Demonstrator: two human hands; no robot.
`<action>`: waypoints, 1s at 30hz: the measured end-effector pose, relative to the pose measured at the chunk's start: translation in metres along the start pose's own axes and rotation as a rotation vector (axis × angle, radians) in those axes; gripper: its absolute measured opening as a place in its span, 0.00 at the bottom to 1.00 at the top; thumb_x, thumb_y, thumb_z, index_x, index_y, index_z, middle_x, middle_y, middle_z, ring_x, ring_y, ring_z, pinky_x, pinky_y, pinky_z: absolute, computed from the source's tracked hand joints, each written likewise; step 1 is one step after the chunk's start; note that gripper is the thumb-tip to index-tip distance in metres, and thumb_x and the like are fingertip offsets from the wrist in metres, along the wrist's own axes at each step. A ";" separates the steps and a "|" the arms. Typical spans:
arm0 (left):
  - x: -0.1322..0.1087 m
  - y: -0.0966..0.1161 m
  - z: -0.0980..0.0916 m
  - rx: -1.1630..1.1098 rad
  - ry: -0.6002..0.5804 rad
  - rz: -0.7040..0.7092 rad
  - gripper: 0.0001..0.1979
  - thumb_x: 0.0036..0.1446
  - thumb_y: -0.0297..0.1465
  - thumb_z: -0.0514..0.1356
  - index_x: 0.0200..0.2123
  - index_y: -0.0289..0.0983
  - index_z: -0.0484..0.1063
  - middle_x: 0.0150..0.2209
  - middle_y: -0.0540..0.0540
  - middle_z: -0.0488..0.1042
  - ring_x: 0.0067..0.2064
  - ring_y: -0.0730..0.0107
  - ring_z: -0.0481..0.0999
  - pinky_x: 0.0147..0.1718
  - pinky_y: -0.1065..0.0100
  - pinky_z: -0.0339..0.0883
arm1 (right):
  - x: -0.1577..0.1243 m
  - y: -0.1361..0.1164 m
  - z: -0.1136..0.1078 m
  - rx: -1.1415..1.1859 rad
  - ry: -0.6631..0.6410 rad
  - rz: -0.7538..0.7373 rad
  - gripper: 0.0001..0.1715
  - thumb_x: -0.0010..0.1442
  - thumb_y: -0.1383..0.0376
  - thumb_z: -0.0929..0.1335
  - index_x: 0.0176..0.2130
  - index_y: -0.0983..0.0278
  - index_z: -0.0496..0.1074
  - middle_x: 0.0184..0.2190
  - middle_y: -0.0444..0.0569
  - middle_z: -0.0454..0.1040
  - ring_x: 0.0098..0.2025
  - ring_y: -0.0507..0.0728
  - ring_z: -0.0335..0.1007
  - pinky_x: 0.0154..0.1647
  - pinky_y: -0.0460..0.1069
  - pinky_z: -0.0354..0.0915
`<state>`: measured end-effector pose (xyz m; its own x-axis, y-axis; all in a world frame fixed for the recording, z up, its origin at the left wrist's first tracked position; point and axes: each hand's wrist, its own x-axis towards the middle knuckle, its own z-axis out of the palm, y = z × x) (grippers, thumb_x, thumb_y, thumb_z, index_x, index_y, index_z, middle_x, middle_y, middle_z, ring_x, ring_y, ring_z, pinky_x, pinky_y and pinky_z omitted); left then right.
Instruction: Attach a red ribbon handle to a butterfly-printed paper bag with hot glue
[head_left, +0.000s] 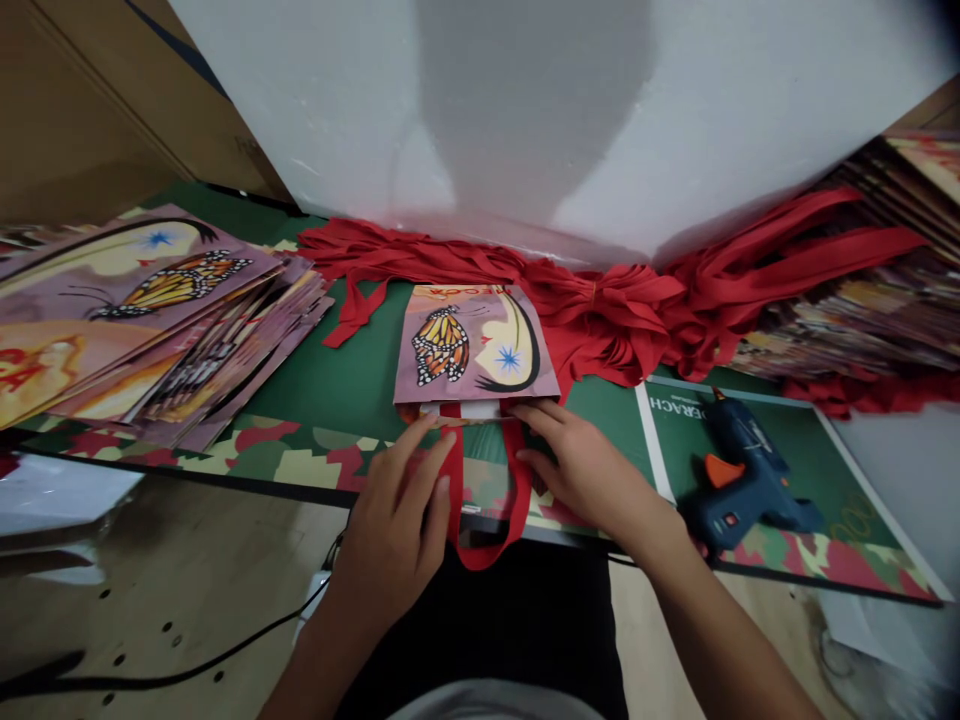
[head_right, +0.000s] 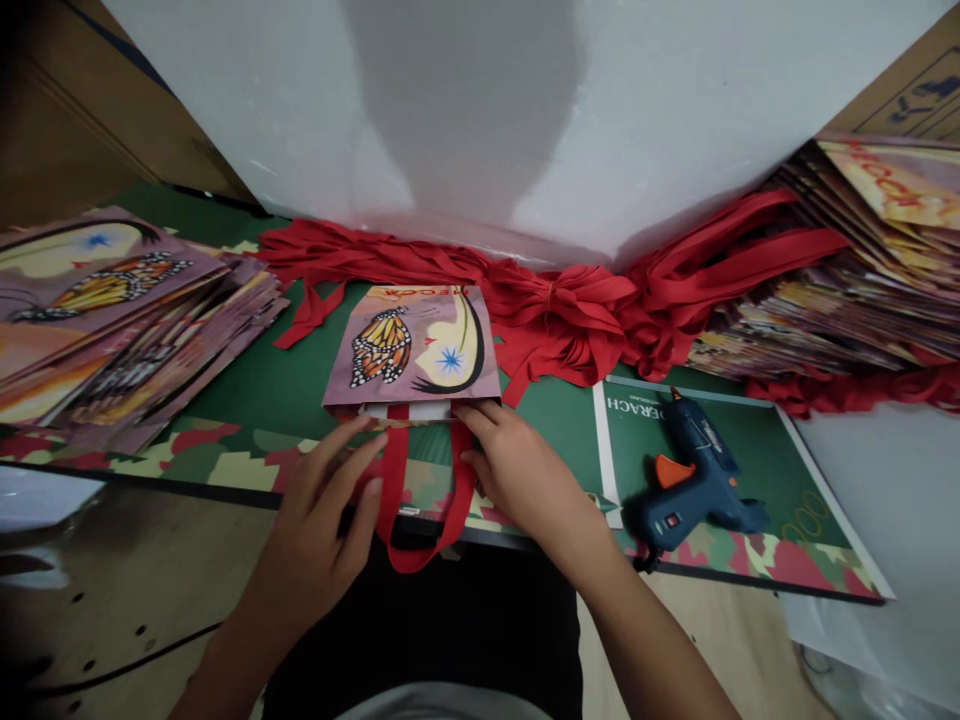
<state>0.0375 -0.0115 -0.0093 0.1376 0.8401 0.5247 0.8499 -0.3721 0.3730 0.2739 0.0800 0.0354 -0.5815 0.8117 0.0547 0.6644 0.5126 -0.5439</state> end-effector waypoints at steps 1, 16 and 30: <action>0.005 0.000 0.003 0.035 0.015 0.018 0.29 0.73 0.24 0.58 0.74 0.39 0.62 0.70 0.32 0.69 0.66 0.46 0.75 0.64 0.48 0.72 | 0.000 0.000 0.000 -0.002 0.002 0.003 0.31 0.70 0.76 0.71 0.69 0.64 0.73 0.65 0.59 0.76 0.65 0.66 0.76 0.70 0.61 0.72; 0.010 -0.003 0.024 -0.002 0.183 0.068 0.16 0.70 0.22 0.66 0.57 0.39 0.73 0.51 0.39 0.77 0.50 0.58 0.82 0.52 0.58 0.80 | -0.017 0.004 0.017 -0.011 0.094 -0.087 0.23 0.79 0.67 0.65 0.69 0.61 0.73 0.65 0.58 0.76 0.66 0.66 0.74 0.70 0.64 0.73; 0.008 -0.005 0.030 -0.030 0.214 0.047 0.18 0.71 0.23 0.63 0.60 0.42 0.75 0.52 0.40 0.77 0.50 0.60 0.82 0.52 0.59 0.80 | -0.155 0.036 -0.038 -0.358 0.450 1.222 0.42 0.68 0.29 0.60 0.41 0.61 0.78 0.38 0.66 0.83 0.45 0.79 0.82 0.41 0.65 0.73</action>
<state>0.0494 0.0094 -0.0299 0.0625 0.7198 0.6913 0.8290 -0.4232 0.3656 0.4057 -0.0168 0.0396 0.6224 0.7827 0.0009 0.7672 -0.6099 -0.1988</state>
